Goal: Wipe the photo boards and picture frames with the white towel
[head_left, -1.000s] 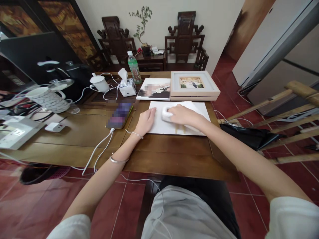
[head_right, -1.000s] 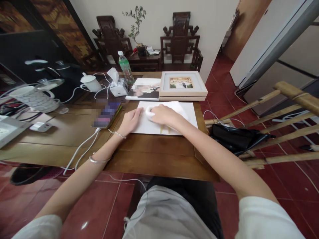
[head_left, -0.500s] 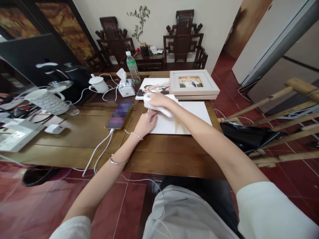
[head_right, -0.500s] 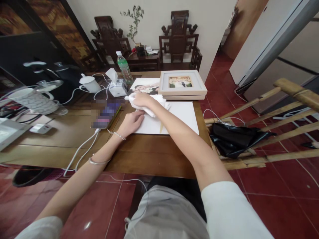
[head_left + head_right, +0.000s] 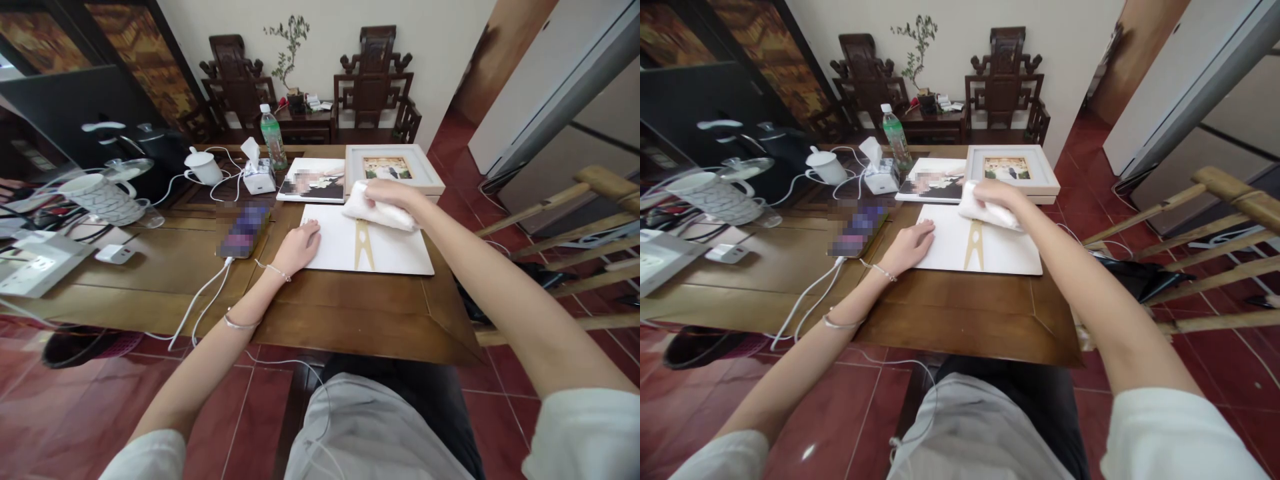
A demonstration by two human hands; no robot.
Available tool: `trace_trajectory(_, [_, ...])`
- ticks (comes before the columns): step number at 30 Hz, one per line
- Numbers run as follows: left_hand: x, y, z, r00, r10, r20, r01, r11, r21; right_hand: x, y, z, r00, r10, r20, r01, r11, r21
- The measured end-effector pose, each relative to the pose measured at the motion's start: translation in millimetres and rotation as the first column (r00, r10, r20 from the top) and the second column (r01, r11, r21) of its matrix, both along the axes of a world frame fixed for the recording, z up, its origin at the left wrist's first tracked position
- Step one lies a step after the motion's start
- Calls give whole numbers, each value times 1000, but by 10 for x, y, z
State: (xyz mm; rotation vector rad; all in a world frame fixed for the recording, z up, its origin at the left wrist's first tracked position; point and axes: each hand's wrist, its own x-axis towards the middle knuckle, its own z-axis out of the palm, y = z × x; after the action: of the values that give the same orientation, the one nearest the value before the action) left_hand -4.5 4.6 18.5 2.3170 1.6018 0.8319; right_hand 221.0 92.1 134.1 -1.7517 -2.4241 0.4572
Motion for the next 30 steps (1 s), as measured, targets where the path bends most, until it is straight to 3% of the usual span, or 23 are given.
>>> trace_trajectory(2, [0, -2, -8, 1000, 1, -3, -1, 1000, 6, 207, -83, -60, 996, -90, 17, 90, 995, -40])
trace_trajectory(4, [-2, -2, -21, 1000, 1, -16, 0, 1000, 13, 381, -219, -157, 995, -99, 2, 99, 995, -23])
trace_trajectory(10, [-5, 8, -80, 998, -1, -67, 2, 1000, 13, 712, -902, -416, 996, 75, -44, -70, 993, 95])
trace_trajectory(15, [13, 2, -88, 995, 6, -100, -5, 1000, 19, 837, -1552, -426, 983, 180, 40, -182, 983, 26])
trace_trajectory(18, [23, -3, -79, 993, 12, -114, -10, 1000, 19, 859, -1736, -439, 972, 221, 85, -221, 975, -5])
trace_trajectory(23, [17, -2, -69, 991, 10, -130, -9, 1000, 10, 809, -1582, -463, 958, 238, 162, -245, 969, 22])
trace_trajectory(30, [-11, 8, -67, 991, -7, -133, 8, 1000, 12, 791, -799, -413, 968, 236, 90, -243, 967, 77])
